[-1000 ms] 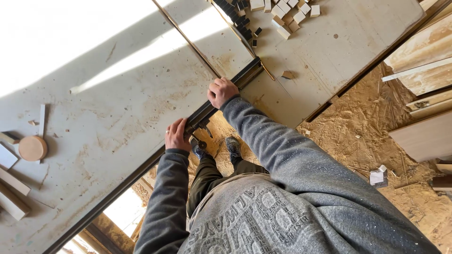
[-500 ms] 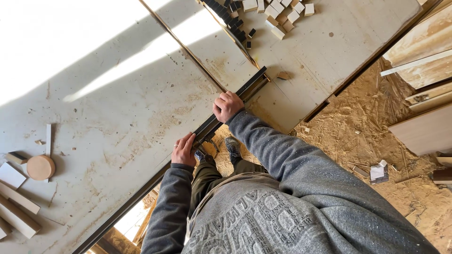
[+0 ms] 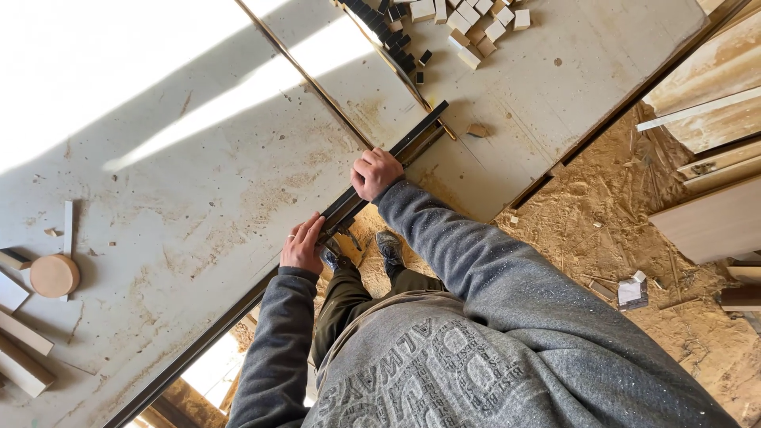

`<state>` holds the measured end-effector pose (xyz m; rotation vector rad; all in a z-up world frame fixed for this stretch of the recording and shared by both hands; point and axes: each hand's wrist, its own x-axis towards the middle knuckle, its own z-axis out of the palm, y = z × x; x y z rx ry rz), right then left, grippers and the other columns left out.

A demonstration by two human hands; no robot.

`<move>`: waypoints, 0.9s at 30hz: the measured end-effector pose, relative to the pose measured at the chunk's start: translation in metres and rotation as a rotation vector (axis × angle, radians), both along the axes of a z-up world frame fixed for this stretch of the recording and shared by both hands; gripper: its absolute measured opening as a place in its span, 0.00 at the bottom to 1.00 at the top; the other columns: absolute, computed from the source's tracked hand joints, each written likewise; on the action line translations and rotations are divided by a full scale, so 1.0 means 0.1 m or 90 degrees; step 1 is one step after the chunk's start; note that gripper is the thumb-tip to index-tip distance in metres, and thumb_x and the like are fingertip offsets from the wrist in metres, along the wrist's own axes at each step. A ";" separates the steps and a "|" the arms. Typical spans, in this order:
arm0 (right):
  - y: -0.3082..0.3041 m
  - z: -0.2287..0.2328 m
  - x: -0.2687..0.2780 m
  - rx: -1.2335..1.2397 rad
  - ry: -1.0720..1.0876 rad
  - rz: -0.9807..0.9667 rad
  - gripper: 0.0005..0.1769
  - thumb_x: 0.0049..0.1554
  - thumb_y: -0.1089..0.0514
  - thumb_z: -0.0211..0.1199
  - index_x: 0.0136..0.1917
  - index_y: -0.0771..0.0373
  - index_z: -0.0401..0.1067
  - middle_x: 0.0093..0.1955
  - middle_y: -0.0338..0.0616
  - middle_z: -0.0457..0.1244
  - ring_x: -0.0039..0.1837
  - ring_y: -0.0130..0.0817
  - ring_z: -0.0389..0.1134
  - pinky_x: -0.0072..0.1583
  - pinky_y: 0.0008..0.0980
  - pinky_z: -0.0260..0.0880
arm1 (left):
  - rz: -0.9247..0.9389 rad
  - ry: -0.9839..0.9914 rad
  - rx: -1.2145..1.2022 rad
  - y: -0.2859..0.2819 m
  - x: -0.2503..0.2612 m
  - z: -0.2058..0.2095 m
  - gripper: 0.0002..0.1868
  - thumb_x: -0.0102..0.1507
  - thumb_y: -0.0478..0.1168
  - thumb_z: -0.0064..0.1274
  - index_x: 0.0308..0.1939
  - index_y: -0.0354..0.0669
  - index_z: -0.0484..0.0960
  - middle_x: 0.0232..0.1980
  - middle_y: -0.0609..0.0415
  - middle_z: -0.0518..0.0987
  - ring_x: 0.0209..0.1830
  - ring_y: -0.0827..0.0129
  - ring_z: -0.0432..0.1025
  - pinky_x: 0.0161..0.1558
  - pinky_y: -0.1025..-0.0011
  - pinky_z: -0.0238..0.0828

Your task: Measure and cut small wood blocks using a guide and saw.

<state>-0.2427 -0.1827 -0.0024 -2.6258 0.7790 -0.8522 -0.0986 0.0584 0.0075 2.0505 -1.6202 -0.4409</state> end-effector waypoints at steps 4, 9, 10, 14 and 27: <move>-0.03 0.08 0.09 0.007 -0.018 -0.002 0.09 0.53 0.58 0.65 0.32 0.58 0.70 0.33 0.42 0.62 0.40 0.39 0.65 0.44 0.40 0.70 | -0.010 0.014 -0.011 -0.06 0.09 0.03 0.39 0.50 0.25 0.59 0.67 0.45 0.73 0.71 0.54 0.73 0.64 0.52 0.69 0.63 0.59 0.69; -0.12 -0.04 0.19 -0.002 0.014 0.006 0.09 0.53 0.59 0.65 0.32 0.59 0.71 0.32 0.42 0.62 0.39 0.38 0.65 0.44 0.40 0.70 | -0.013 0.012 0.000 -0.13 0.18 0.02 0.38 0.52 0.27 0.60 0.68 0.45 0.73 0.71 0.54 0.73 0.64 0.52 0.69 0.62 0.59 0.69; -0.14 -0.05 0.20 -0.001 0.015 0.007 0.09 0.53 0.59 0.65 0.32 0.59 0.71 0.32 0.42 0.62 0.39 0.38 0.65 0.44 0.40 0.70 | -0.012 0.013 0.001 -0.14 0.19 0.01 0.38 0.52 0.27 0.60 0.68 0.45 0.73 0.71 0.54 0.73 0.64 0.52 0.69 0.62 0.59 0.69; -0.17 -0.04 0.27 0.004 0.010 0.010 0.09 0.53 0.59 0.65 0.32 0.59 0.71 0.32 0.42 0.63 0.39 0.39 0.65 0.44 0.39 0.71 | -0.007 0.018 -0.003 -0.16 0.26 -0.02 0.38 0.52 0.26 0.60 0.68 0.46 0.73 0.71 0.56 0.73 0.63 0.53 0.70 0.63 0.60 0.70; -0.29 -0.05 0.46 0.017 0.007 0.009 0.07 0.52 0.59 0.66 0.33 0.59 0.72 0.33 0.42 0.64 0.40 0.39 0.66 0.44 0.39 0.72 | 0.008 0.028 -0.004 -0.28 0.44 -0.04 0.38 0.51 0.29 0.63 0.67 0.47 0.74 0.70 0.56 0.74 0.62 0.52 0.71 0.61 0.60 0.71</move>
